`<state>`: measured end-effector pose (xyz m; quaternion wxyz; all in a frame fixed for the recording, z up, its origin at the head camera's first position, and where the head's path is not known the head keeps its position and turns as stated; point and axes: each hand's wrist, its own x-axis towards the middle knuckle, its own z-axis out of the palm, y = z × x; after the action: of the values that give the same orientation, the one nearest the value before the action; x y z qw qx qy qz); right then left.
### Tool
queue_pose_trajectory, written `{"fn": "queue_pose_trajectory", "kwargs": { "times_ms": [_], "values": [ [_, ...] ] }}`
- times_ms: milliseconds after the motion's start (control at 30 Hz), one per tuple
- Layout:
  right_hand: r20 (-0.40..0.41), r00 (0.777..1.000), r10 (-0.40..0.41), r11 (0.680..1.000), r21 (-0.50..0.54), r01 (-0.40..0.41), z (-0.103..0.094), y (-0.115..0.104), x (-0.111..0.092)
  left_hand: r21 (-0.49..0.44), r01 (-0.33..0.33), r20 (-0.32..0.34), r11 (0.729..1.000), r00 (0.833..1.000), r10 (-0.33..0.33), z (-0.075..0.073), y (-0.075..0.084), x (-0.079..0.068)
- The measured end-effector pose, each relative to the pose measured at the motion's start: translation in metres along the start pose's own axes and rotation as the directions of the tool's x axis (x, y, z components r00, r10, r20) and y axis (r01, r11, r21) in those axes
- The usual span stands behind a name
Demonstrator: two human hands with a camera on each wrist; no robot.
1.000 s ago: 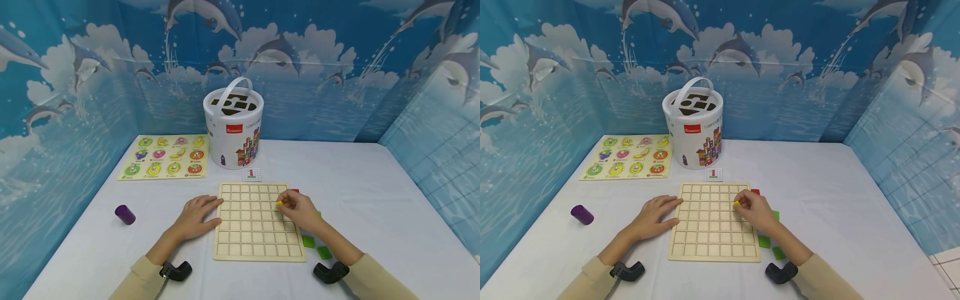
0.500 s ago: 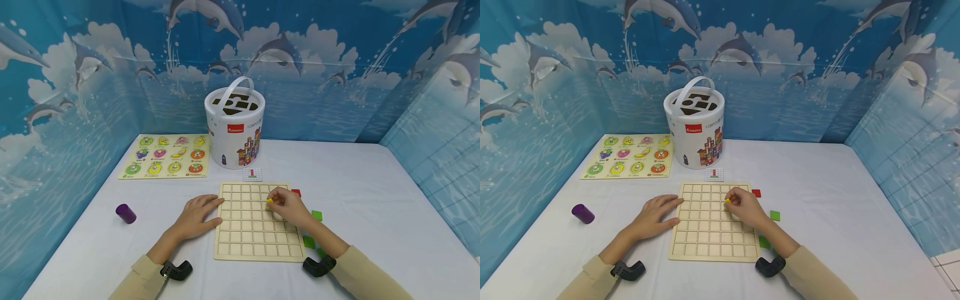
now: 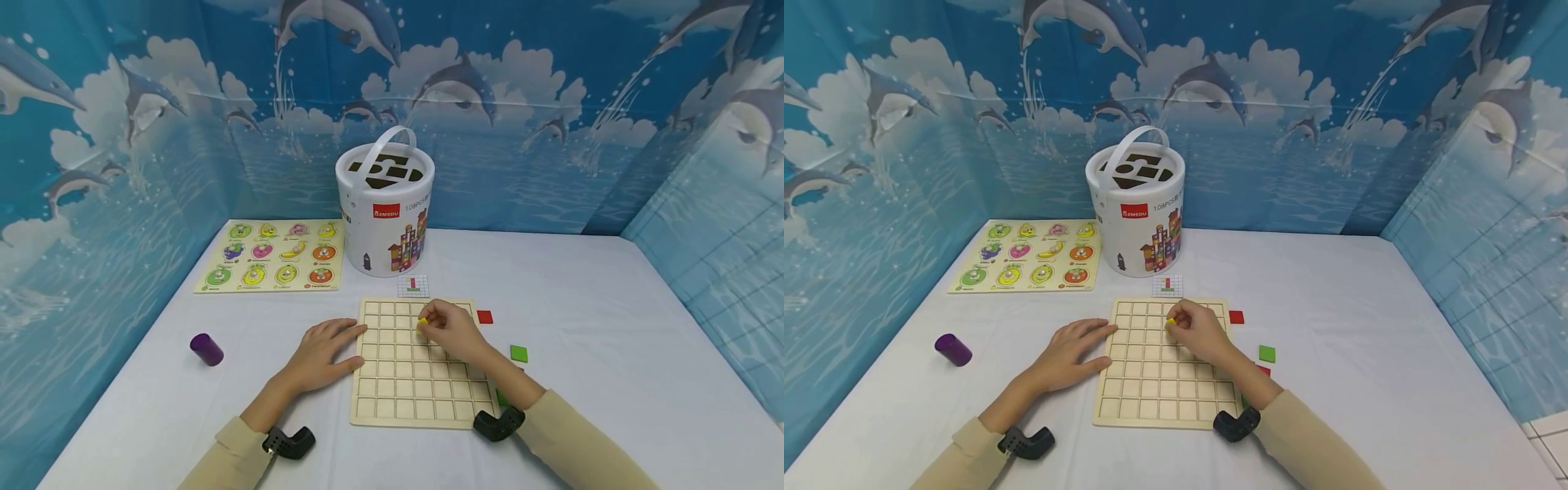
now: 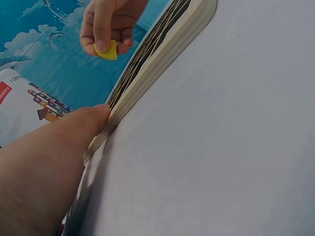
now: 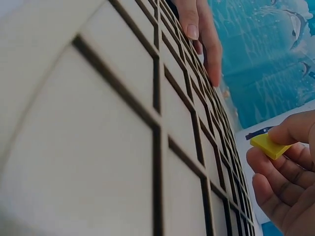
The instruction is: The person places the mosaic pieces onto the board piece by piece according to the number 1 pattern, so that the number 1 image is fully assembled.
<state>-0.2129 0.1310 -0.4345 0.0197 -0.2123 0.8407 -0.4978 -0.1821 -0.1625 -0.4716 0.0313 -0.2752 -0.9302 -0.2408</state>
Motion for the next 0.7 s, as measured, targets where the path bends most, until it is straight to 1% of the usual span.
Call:
{"fn": "queue_pose_trajectory", "kwargs": {
  "times_ms": [100,200,433,700],
  "values": [
    [0.002,1.000,-0.002,1.000,0.004,0.002,0.002,-0.002,0.004,0.000,0.009,0.005,1.000,1.000,-0.009,0.001,-0.001,0.000],
    [-0.009,1.000,0.013,1.000,0.010,-0.013,0.005,-0.004,0.009,-0.001,0.008,0.009,1.000,1.000,-0.008,0.001,-0.001,0.001],
    [-0.009,1.000,0.010,1.000,0.007,-0.009,0.015,-0.009,0.021,0.000,-0.002,-0.005,1.000,1.000,0.002,0.002,0.002,0.001],
    [-0.018,0.998,0.054,0.998,-0.032,-0.055,0.026,-0.005,0.027,0.004,0.008,-0.003,1.000,1.000,-0.008,-0.001,0.003,0.000]
  ]
}}
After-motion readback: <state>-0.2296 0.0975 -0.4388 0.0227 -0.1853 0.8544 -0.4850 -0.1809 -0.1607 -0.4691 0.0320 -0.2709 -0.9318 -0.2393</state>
